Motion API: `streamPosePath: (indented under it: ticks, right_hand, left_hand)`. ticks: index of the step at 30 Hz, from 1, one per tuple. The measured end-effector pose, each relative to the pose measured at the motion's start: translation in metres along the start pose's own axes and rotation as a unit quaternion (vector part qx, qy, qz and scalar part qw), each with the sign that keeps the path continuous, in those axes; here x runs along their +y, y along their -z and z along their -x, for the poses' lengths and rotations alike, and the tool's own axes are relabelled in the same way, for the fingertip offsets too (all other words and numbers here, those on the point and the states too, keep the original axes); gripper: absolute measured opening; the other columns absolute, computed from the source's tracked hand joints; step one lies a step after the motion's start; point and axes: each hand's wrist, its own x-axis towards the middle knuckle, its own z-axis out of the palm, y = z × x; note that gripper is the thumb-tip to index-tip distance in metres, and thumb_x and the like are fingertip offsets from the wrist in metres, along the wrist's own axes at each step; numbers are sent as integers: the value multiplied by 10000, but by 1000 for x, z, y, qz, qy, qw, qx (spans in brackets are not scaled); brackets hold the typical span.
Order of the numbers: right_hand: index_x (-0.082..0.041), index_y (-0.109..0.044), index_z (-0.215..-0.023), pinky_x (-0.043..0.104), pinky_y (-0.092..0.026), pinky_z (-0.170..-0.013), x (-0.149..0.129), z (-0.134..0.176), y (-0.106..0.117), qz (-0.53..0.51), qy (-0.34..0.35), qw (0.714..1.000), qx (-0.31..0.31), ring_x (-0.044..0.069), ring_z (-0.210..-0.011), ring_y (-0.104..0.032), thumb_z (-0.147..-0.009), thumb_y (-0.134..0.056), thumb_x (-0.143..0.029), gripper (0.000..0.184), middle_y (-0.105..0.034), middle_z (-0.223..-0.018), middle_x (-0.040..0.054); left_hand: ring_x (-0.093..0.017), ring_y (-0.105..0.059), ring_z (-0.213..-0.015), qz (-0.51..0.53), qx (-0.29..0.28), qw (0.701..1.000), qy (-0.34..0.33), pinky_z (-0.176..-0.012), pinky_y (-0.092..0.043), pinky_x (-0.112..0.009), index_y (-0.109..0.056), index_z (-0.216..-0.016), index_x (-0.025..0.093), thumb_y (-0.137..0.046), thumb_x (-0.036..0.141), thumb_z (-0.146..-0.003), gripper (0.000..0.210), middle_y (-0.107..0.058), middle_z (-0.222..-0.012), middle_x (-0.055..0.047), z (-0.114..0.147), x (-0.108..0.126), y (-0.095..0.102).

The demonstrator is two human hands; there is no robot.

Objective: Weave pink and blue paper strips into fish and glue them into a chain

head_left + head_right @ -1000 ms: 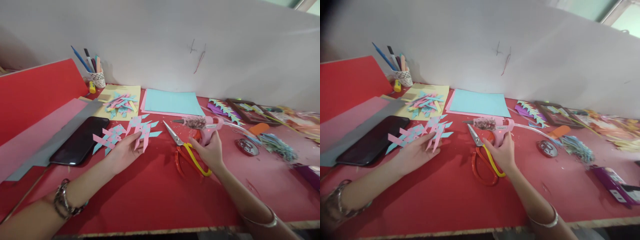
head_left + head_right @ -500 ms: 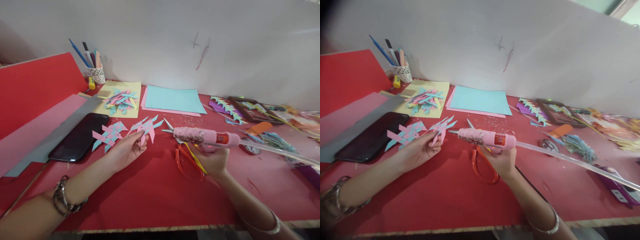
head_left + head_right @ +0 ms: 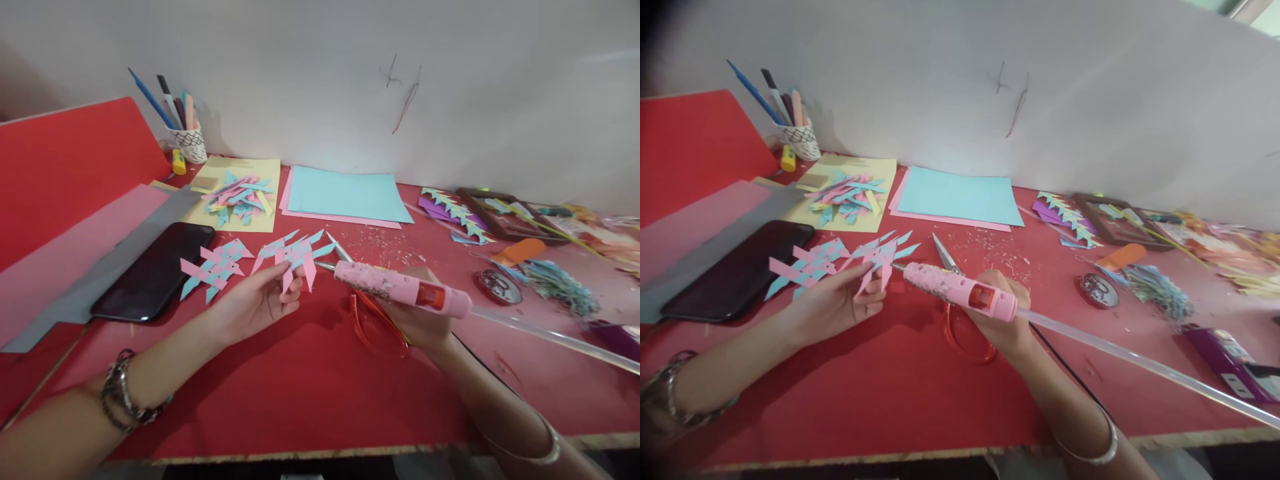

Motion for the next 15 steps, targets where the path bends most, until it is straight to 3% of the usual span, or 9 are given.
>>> streamPosePath:
  ticks: [9, 15]
  right_hand:
    - [-204, -251, -430, 225, -186, -380, -14, -8, 7, 88, 14, 996, -13, 56, -377, -233, -752, -459, -362, 415, -258, -394, -55]
    - [-209, -216, -440, 226, -188, -386, -16, -10, 9, 84, 21, 996, -10, 60, -370, -245, -739, -451, -359, 409, -257, -388, -53]
  left_hand:
    - [-43, -453, -435, -8, -36, 999, 0, -470, -441, -162, -629, -612, 88, -460, 163, -849, 301, -532, -535, -6, 1, 0, 1]
    - [-49, -453, -450, -14, -51, 999, -8, -471, -441, -164, -638, -616, 89, -481, 168, -839, 283, -526, -527, -3, 0, -1, 1]
